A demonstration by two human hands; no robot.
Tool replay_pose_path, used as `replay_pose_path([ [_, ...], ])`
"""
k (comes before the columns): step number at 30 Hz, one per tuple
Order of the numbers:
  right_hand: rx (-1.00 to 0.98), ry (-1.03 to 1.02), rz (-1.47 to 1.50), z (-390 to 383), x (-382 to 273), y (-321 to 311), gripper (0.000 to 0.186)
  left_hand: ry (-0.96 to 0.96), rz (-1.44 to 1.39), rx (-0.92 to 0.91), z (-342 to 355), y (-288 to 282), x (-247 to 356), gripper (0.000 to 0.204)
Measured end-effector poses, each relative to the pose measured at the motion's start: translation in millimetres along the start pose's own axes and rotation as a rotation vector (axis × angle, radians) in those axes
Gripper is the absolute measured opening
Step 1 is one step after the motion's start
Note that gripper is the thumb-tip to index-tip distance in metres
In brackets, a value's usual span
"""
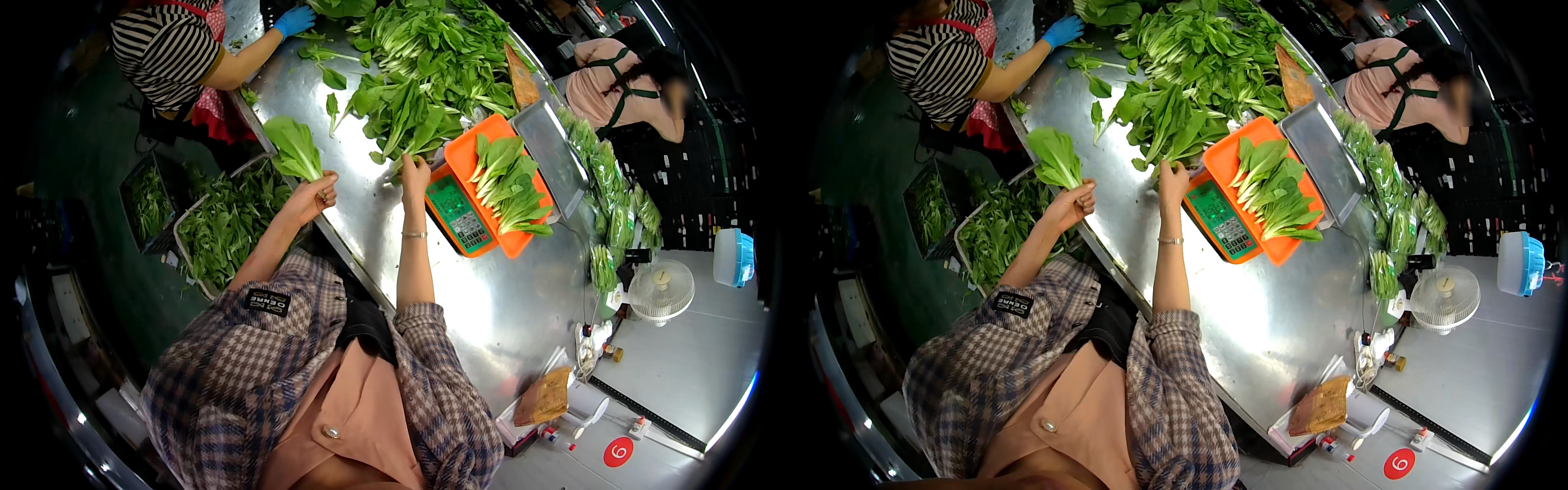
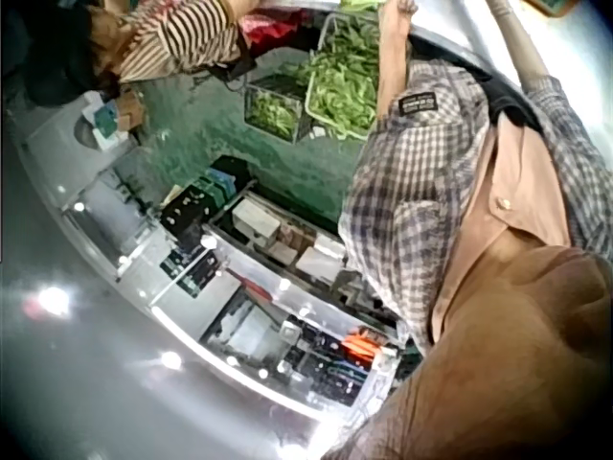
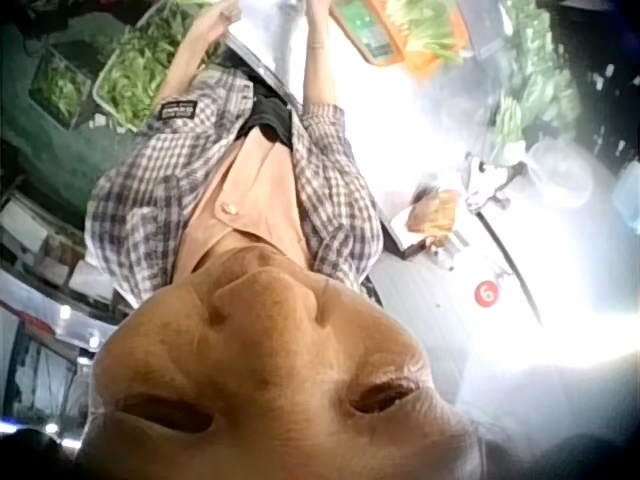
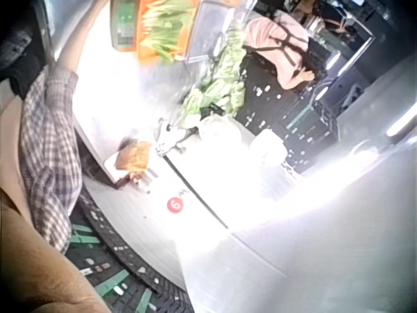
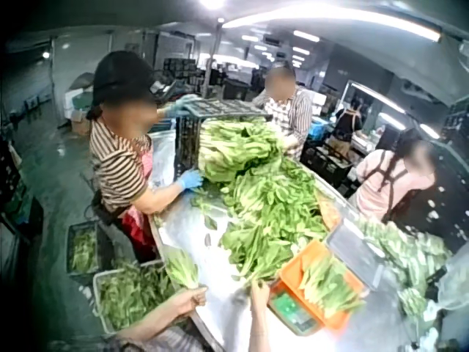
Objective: The person places leafy green vegetables into a plastic bag, seals the bag with tape, and then sorts and weighs more vegetables using an orange scale.
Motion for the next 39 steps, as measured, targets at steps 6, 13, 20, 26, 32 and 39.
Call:
replay_pose_path([
  [6,-0.235,0.015,0.145,-74,-25,26,0.024,-0.034,0.281,0.176,4,20,0,0.031],
  [13,-0.299,-0.201,-0.115,-101,-29,39,0.022,-0.085,0.333,0.082,10,19,-14,0.034],
  [20,-0.387,-0.156,-0.236,-102,-17,45,0.025,-0.134,0.277,0.169,12,1,-28,0.024],
  [26,-0.519,-0.211,-0.396,-101,-7,49,0.03,-0.136,0.43,0.136,4,8,-20,0.02],
  [32,-0.809,-0.006,-0.533,-96,-21,62,0.036,-0.165,0.254,0.041,-8,-9,-9,0.024],
  [39,-0.213,-0.043,-0.663,-2,-32,47,0.053,-0.143,-0.082,0.072,-12,-12,-9,0.029],
])
Point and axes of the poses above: each hand's wrist, its own z-axis towards the middle knuckle, its own y-axis out of the palm, x = y × z, the point moved 5 cm from there along z, towards the middle knuckle, and after that the axes turned 11 degrees about z, right-handed, at the moved point
